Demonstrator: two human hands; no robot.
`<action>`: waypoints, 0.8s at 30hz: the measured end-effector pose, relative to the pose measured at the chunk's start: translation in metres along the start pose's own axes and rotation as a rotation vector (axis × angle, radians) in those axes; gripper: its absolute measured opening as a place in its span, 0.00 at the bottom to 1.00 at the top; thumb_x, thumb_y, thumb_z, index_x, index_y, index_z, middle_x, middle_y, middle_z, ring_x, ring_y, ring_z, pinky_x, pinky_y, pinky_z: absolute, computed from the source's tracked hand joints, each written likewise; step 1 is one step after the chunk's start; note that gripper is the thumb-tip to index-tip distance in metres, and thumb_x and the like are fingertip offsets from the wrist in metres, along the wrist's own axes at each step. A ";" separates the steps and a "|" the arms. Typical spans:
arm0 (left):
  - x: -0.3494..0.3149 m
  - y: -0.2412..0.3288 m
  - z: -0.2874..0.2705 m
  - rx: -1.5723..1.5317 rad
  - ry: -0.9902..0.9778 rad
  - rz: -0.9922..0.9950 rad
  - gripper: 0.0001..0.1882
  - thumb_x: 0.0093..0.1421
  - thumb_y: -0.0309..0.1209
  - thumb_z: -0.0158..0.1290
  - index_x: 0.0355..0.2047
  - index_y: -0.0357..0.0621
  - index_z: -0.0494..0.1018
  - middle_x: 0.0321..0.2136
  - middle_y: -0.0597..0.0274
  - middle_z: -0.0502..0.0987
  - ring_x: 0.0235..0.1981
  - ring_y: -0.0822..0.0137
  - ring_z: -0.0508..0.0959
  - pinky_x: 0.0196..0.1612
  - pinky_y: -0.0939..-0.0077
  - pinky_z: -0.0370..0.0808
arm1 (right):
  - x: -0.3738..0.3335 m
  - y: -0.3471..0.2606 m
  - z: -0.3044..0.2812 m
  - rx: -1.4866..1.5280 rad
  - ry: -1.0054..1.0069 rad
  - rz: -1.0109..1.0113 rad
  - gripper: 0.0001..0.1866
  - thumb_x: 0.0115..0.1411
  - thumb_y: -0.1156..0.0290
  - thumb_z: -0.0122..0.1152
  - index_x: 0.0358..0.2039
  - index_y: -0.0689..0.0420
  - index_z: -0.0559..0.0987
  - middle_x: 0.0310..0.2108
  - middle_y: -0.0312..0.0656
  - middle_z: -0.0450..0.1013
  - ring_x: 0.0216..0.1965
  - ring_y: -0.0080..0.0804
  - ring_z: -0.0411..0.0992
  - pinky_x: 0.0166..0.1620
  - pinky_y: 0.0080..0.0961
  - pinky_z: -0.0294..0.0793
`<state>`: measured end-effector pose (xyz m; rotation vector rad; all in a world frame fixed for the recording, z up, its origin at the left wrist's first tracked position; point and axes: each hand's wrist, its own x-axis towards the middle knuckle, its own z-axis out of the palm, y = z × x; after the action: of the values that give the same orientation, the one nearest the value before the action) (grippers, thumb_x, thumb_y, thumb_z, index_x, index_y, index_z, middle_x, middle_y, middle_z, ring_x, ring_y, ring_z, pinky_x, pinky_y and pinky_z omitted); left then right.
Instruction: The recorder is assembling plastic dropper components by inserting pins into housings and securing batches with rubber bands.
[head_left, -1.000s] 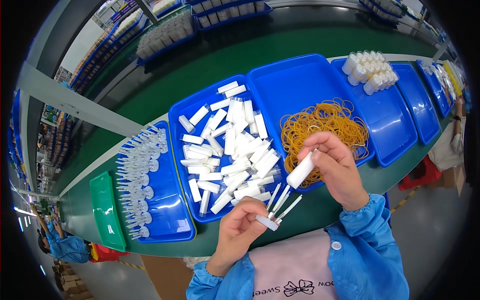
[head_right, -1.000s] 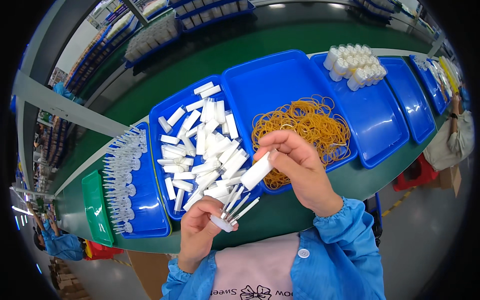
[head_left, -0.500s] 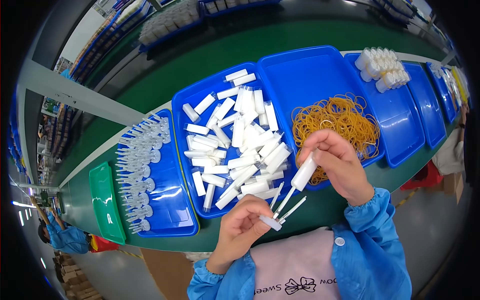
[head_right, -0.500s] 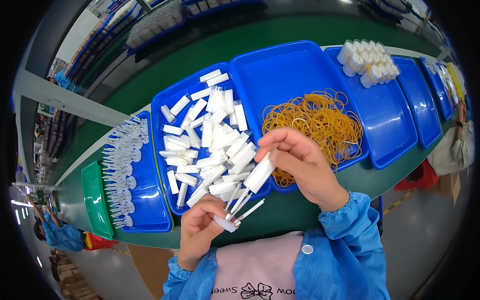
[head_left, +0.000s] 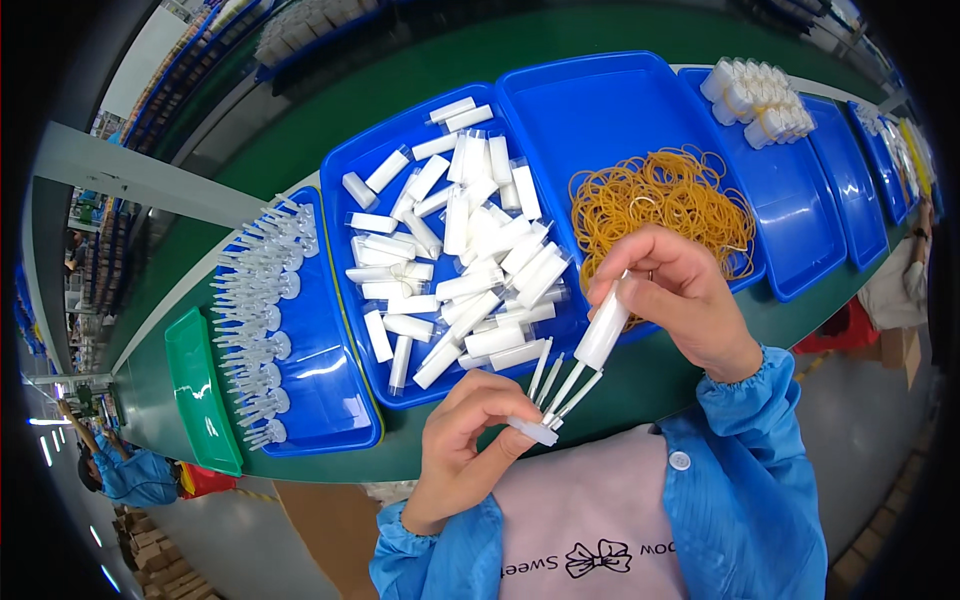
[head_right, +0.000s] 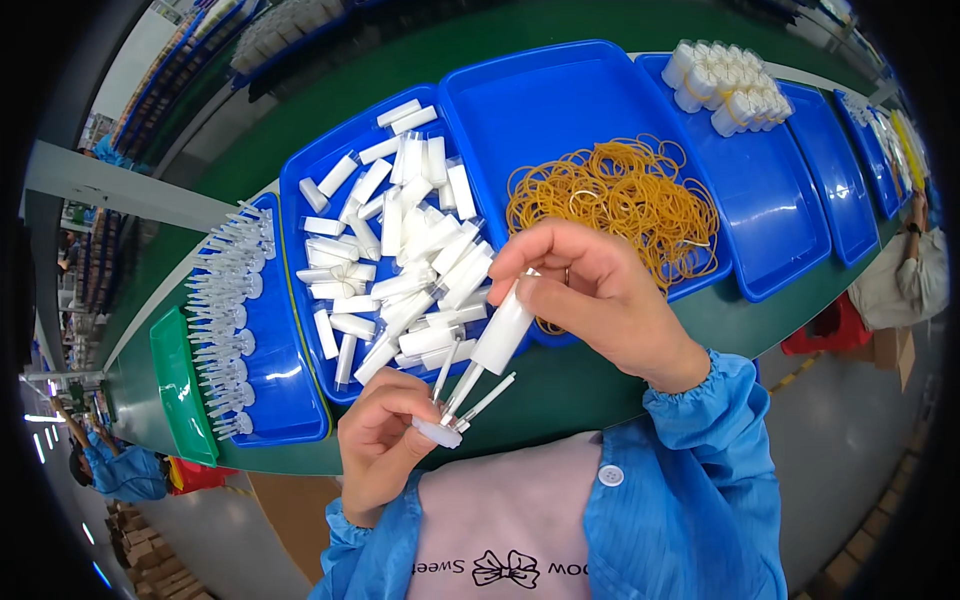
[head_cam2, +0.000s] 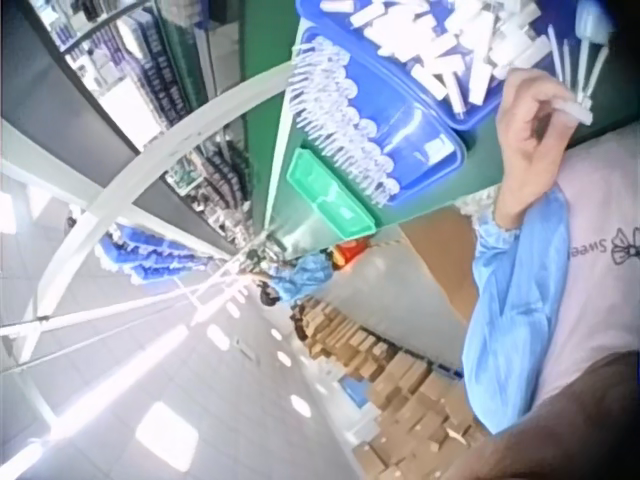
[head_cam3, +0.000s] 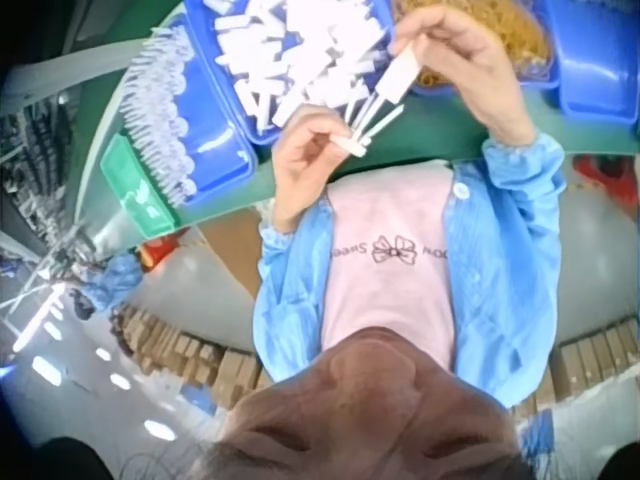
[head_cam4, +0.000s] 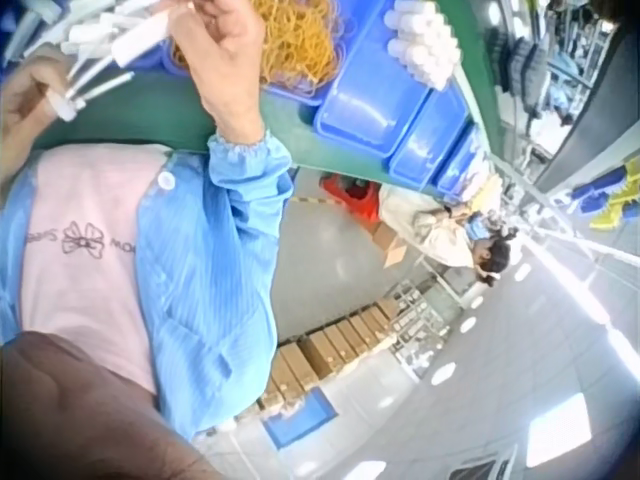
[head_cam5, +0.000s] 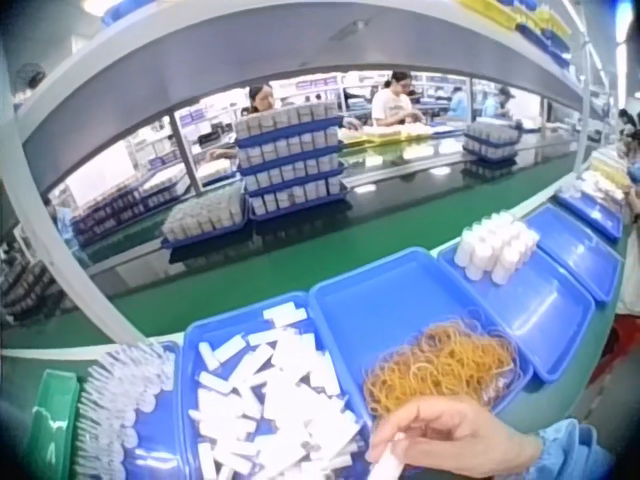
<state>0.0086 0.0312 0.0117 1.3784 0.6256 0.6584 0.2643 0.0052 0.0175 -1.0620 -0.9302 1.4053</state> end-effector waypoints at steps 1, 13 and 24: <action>0.000 0.001 0.000 0.016 -0.002 0.000 0.08 0.58 0.19 0.56 0.38 0.34 0.75 0.39 0.57 0.70 0.38 0.69 0.77 0.43 0.76 0.78 | -0.001 0.000 0.001 -0.028 -0.002 -0.020 0.10 0.63 0.79 0.50 0.44 0.62 0.73 0.40 0.40 0.75 0.40 0.18 0.72 0.39 0.13 0.70; -0.004 0.002 0.016 -0.074 0.217 -0.007 0.10 0.54 0.18 0.59 0.38 0.35 0.74 0.36 0.56 0.72 0.36 0.70 0.76 0.40 0.77 0.75 | -0.016 0.010 0.037 -0.067 -0.077 -0.122 0.07 0.62 0.80 0.51 0.40 0.65 0.75 0.39 0.44 0.75 0.43 0.28 0.74 0.47 0.25 0.72; -0.003 -0.010 -0.024 -0.165 0.654 0.248 0.11 0.57 0.21 0.57 0.39 0.37 0.70 0.39 0.57 0.71 0.38 0.71 0.73 0.41 0.77 0.74 | 0.026 0.020 0.016 -1.466 0.061 -0.520 0.08 0.46 0.70 0.66 0.28 0.54 0.78 0.35 0.39 0.71 0.42 0.36 0.68 0.47 0.36 0.62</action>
<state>-0.0102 0.0440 -0.0007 1.0829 0.8948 1.3568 0.2429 0.0294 0.0002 -1.6485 -2.0805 0.0617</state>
